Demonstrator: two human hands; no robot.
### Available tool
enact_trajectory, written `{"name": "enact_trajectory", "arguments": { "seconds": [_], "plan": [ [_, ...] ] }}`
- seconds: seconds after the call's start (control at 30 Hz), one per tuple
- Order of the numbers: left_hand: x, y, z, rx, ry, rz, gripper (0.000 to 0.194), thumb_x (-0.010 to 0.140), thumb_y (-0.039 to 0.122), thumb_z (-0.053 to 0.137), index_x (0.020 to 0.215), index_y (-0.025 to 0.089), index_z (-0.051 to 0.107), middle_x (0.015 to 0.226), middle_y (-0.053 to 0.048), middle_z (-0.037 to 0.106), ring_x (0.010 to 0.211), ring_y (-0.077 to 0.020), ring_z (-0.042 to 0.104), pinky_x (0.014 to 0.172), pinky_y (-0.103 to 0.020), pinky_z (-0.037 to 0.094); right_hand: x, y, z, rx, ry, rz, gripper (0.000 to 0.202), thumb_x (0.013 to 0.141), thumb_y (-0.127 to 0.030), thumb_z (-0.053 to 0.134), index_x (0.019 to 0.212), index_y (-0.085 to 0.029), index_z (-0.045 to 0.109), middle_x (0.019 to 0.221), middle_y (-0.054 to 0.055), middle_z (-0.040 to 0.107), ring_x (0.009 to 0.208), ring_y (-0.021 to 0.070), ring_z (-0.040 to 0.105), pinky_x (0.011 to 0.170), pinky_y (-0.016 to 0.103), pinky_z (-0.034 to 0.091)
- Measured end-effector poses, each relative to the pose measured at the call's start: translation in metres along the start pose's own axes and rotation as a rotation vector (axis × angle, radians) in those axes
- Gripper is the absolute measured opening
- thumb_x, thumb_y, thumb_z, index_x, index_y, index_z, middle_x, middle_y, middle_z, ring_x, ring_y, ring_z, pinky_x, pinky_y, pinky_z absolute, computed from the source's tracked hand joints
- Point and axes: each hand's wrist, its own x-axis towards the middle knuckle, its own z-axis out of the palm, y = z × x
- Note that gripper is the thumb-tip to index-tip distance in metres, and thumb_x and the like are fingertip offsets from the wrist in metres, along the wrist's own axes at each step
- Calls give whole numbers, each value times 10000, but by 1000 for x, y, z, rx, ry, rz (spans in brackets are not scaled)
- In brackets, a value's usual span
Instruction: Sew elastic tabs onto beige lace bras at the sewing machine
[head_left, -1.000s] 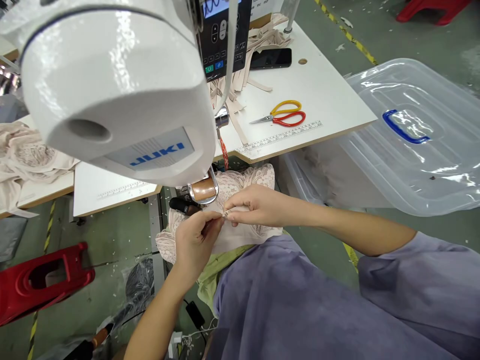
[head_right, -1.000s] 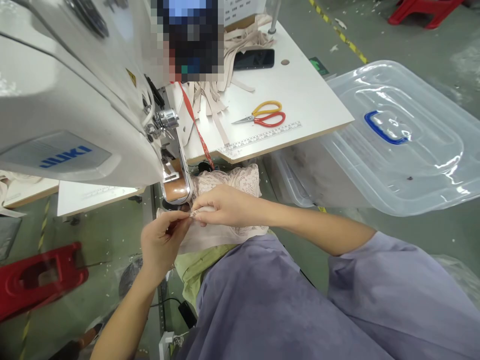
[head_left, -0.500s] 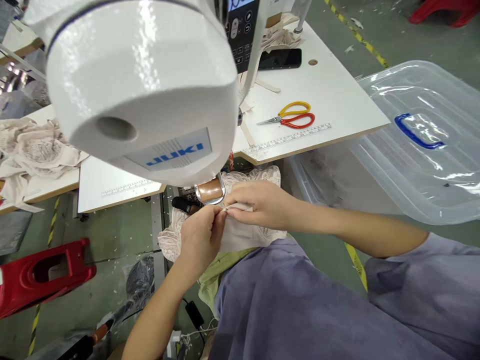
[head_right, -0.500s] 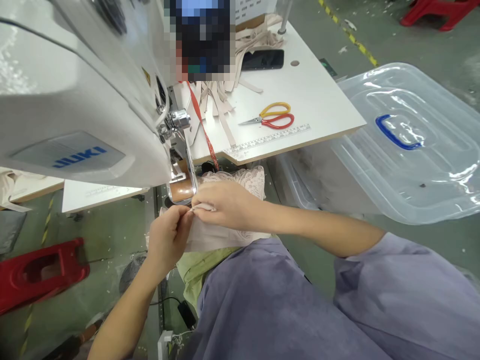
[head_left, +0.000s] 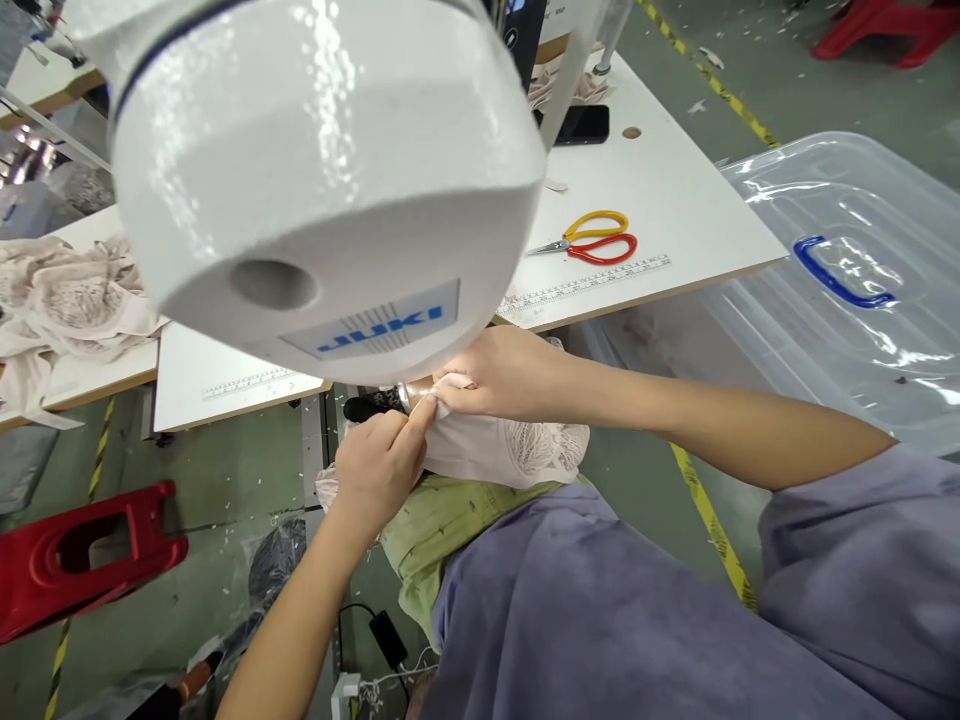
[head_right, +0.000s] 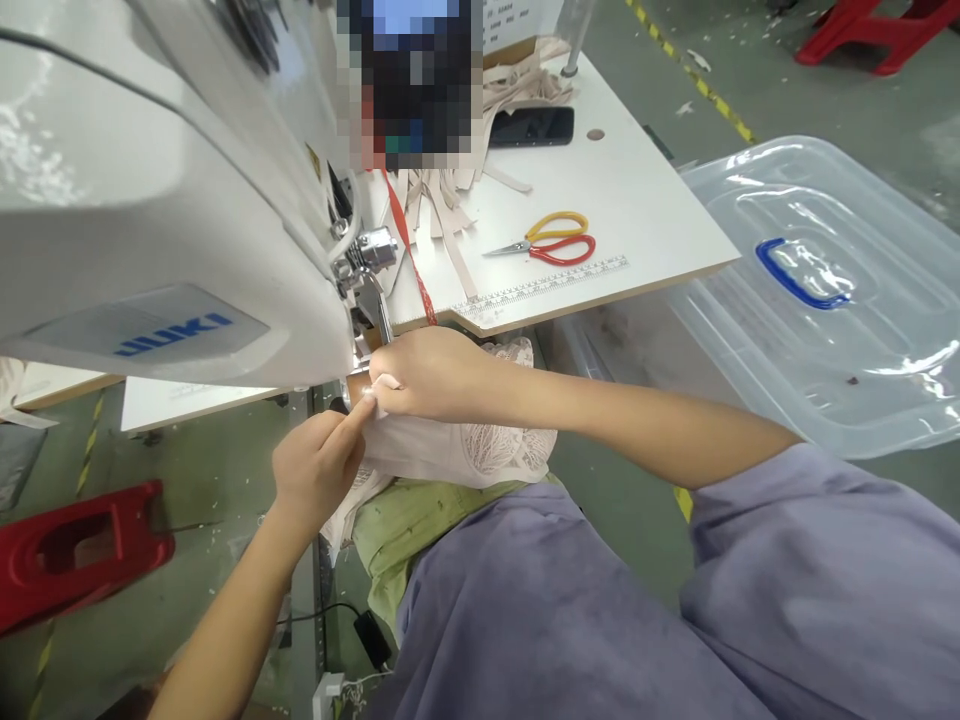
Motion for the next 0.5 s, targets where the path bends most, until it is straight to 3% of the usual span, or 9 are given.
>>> {"name": "enact_trajectory", "arguments": {
  "seconds": [0.1, 0.17, 0.27, 0.33, 0.4, 0.5],
  "plan": [
    [9, 11, -11, 43, -120, -97, 370, 947, 112, 453, 1246, 204, 651, 586, 31, 531, 517, -136, 478, 478, -328, 190, -12, 9, 21, -38, 267, -117, 211, 945, -299, 540, 987, -191, 716, 1003, 77, 669, 912, 207, 587, 765, 324, 426],
    [13, 14, -16, 41, -193, -141, 358, 949, 118, 442, 1233, 185, 651, 600, 25, 551, 509, -136, 480, 467, -328, 164, -20, 15, 38, -109, 487, -209, 232, 952, -315, 570, 1112, -226, 711, 1196, 107, 621, 1127, 259, 546, 943, 410, 431],
    [16, 1, -17, 8, -199, -48, 370, 943, 90, 427, 1232, 175, 641, 588, 26, 536, 506, -134, 480, 463, -322, 164, -26, 20, 56, -159, 684, -240, 209, 922, -233, 618, 1092, -284, 727, 1113, 72, 623, 1109, 243, 548, 1006, 445, 418],
    [15, -13, -14, -8, -164, 112, 422, 923, 45, 418, 1263, 186, 622, 571, 33, 509, 505, -136, 474, 471, -322, 173, -27, 21, 64, -117, 692, -232, 193, 921, -208, 613, 1057, -281, 729, 965, 43, 633, 963, 204, 581, 917, 397, 464],
    [16, -24, -9, -8, -139, 221, 459, 903, 16, 419, 1281, 197, 607, 557, 41, 487, 497, -137, 460, 475, -325, 170, -29, 21, 70, 6, 608, -189, 197, 951, -221, 579, 1102, -262, 698, 911, 31, 636, 880, 175, 598, 810, 340, 492],
    [17, -23, -7, 14, -162, 176, 427, 897, 27, 436, 1255, 187, 604, 552, 43, 486, 487, -139, 455, 468, -329, 154, -33, 21, 82, 325, 568, -43, 355, 970, -303, 576, 1314, -230, 527, 991, 39, 628, 764, 134, 600, 652, 267, 507]
  ]
}}
